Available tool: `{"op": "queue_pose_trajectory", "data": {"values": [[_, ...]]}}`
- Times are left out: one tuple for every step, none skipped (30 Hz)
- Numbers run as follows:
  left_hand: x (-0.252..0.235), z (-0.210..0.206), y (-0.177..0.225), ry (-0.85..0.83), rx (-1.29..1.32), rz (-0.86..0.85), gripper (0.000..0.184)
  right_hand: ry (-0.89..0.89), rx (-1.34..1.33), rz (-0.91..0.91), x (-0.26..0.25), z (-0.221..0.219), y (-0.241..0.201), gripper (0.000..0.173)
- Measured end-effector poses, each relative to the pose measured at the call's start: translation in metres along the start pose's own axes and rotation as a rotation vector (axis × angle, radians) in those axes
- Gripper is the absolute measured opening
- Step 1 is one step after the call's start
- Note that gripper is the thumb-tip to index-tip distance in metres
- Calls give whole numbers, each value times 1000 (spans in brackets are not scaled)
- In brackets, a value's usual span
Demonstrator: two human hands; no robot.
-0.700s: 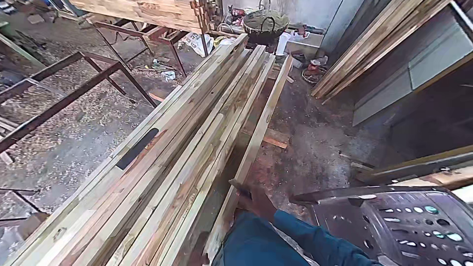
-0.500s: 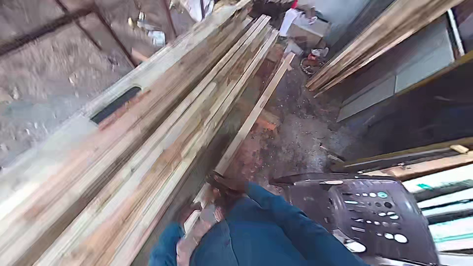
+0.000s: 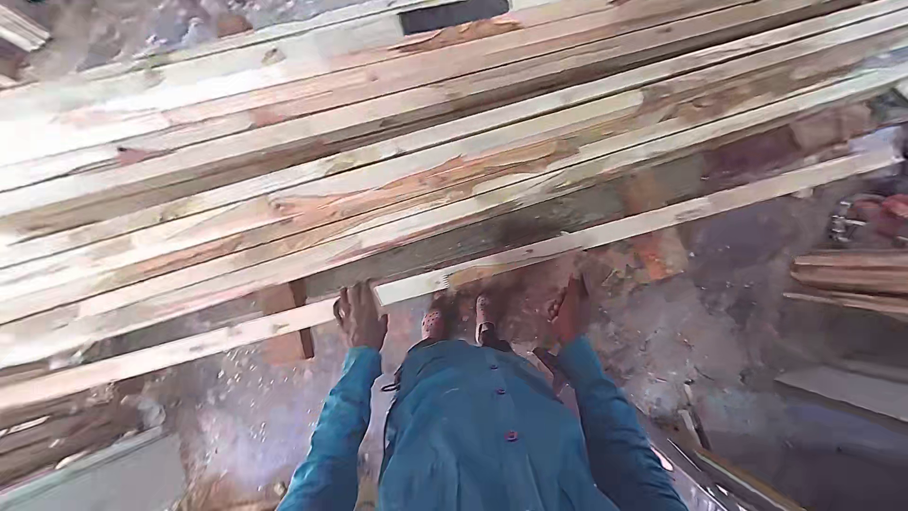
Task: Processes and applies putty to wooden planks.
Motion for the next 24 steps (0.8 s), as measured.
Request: {"op": "queue_pose_trajectory", "data": {"values": [[-2, -4, -2, 7, -24, 17, 75, -133, -42, -113, 14, -30, 5, 48], [-5, -10, -3, 6, -65, 41, 68, -309, 28, -204, 32, -65, 18, 48], [-9, -15, -2, 7, -99, 50, 62, -490, 182, -228, 53, -102, 33, 47], [-14, -18, 1, 8, -123, 39, 56, -657, 381, -168, 78, -136, 45, 44], [-19, -16, 4, 9, -127, 26, 55, -808, 604, -61, 106, -164, 51, 42], [-21, -10, 4, -16, -132, 21, 57, -944, 812, 97, 136, -186, 56, 41], [-18, -6, 1, -72, -114, 25, 61, -1022, 963, 222, 160, -192, 64, 43], [-15, -1, -1, -121, -84, 14, 66, -1051, 1009, 314, 171, -190, 66, 44], [-19, 7, -1, -141, -59, -11, 75, -1030, 986, 364, 169, -185, 56, 44], [-21, 12, 3, -123, -46, -34, 78, -968, 929, 361, 158, -175, 43, 44], [-19, 12, 5, -100, -28, -38, 78, -883, 860, 327, 142, -162, 35, 42], [-16, 11, 4, -68, -52, -42, 72, -805, 809, 244, 126, -147, 32, 42], [-14, 9, 2, -25, -108, -53, 62, -732, 753, 150, 110, -133, 32, 44], [-13, 6, 1, 42, -182, -77, 51, -674, 680, 63, 94, -120, 38, 44], [-12, 5, 0, 113, -236, -112, 43, -631, 605, -11, 82, -108, 45, 42], [-11, 5, 1, 140, -249, -140, 42, -606, 546, -56, 73, -98, 54, 39], [-13, 6, 1, 74, -233, -133, 46, -586, 529, -68, 65, -90, 61, 38], [-20, 8, 1, -69, -193, -96, 57, -557, 540, -58, 59, -83, 66, 38], [-27, 10, 0, -179, -161, -59, 72, -524, 552, -60, 53, -75, 72, 39], [-28, 9, 1, -247, -146, -24, 81, -495, 548, -73, 48, -65, 83, 41], [-27, 4, 2, -256, -145, -10, 82, -479, 532, -88, 46, -57, 92, 41], [-29, 0, 2, -224, -159, -21, 75, -463, 500, -93, 45, -53, 98, 41], [-32, -5, 2, -175, -178, -40, 63, -446, 482, -81, 44, -49, 102, 40], [-34, -9, 2, -113, -195, -63, 55, -432, 497, -53, 46, -46, 105, 39]]}}
Point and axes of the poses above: each hand's wrist, its own x-axis away from the middle knuckle, its own z-axis out of the back of the hand, y = z × x, the point moved 10 cm from there along -x, towards the middle knuckle, and after that the axes turned 13 degrees about -z, right-handed, at the moved point
